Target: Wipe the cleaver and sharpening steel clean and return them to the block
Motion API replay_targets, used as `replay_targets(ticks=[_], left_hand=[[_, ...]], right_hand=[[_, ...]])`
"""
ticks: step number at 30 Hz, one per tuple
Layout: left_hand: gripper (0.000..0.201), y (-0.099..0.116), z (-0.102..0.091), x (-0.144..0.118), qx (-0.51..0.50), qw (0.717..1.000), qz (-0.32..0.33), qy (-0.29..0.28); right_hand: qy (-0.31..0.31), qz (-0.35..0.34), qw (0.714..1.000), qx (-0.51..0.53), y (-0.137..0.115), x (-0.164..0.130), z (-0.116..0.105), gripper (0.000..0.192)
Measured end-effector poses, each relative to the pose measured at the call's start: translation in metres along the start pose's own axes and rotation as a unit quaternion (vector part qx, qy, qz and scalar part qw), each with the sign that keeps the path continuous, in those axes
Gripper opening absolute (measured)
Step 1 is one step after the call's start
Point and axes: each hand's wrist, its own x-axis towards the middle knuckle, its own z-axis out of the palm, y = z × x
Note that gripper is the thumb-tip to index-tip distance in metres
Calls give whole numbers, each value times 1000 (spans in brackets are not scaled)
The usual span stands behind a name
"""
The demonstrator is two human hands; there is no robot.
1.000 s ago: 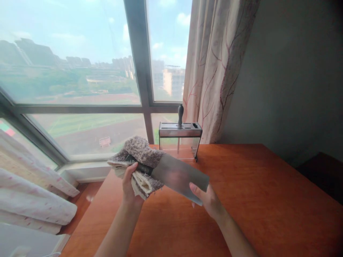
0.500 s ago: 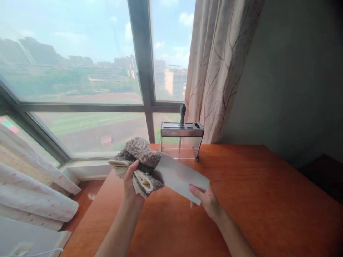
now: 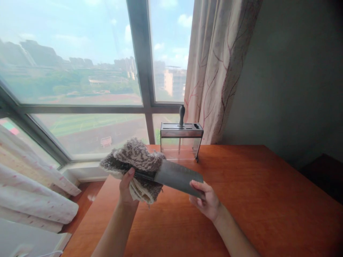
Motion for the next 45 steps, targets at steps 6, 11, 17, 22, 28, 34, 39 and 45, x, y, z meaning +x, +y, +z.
replay_targets(ticks=[6, 11, 17, 22, 28, 34, 39, 45], left_hand=[[35, -6, 15, 0, -12, 999, -14, 39], [32, -2, 20, 2, -24, 999, -14, 44], [34, 2, 17, 6, -50, 998, 36, 26], [69, 2, 23, 4, -74, 993, 67, -69], [80, 7, 13, 6, -93, 993, 24, -62], [60, 13, 6, 10, -91, 995, -3, -26], [49, 5, 12, 7, -79, 996, -37, -25], [26, -4, 6, 8, -61, 996, -66, 12]], right_hand=[[66, -108, 985, -113, -6, -6, 6, 26], [76, -181, 940, -280, -5, -10, 6, 32], [105, -227, 906, -340, 10, -9, -3, 34], [109, -241, 902, -340, 16, -11, -1, 32], [122, -234, 922, -284, 12, -12, 9, 34], [92, -212, 929, -289, 13, -12, 13, 37], [24, -175, 919, -353, 16, -13, 12, 39], [-24, -117, 929, -350, 15, -15, 11, 40]])
